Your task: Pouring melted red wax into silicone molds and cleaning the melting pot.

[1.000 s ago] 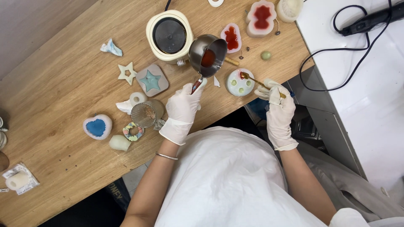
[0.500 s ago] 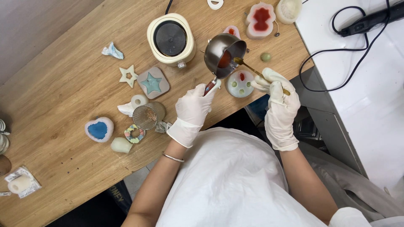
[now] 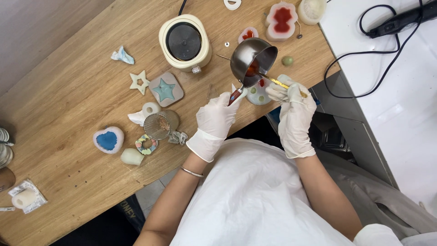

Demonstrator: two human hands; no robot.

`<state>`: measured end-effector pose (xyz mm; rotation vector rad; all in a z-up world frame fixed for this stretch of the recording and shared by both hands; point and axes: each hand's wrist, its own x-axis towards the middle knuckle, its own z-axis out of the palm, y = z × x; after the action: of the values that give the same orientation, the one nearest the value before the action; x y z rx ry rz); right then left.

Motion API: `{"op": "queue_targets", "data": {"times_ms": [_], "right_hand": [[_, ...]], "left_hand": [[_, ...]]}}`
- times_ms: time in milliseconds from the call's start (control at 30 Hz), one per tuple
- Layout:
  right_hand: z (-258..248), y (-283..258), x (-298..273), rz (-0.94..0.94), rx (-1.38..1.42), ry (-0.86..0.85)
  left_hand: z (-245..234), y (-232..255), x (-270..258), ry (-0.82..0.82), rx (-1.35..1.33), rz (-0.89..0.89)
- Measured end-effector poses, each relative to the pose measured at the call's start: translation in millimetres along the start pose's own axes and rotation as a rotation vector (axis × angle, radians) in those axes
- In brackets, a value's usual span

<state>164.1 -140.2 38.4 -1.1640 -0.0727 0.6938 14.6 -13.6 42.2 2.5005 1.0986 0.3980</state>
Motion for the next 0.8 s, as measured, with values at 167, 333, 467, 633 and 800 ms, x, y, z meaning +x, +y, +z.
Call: {"op": "queue_targets", "data": {"times_ms": [167,333,467,633,800], "right_hand": [[-4,-5,-2,0.047,0.063,-0.012],[-9,-19,-9,0.045,0.054,0.014],[-22,-17,-9,0.017,-0.036,0.058],[-36,-3,-12,-0.008,-0.130,0.079],[-41,4,-19,-0.104,-0.322,-0.030]], "left_hand": [[4,-3,0,-0.029,-0.018,0.018],[5,-7,4,-0.057,-0.027,-0.038],[2,-15,6,-0.164,-0.120,-0.149],[-1,-26,4,-0.178,-0.064,-0.151],[-4,-29,4,-0.250,-0.088,-0.228]]}}
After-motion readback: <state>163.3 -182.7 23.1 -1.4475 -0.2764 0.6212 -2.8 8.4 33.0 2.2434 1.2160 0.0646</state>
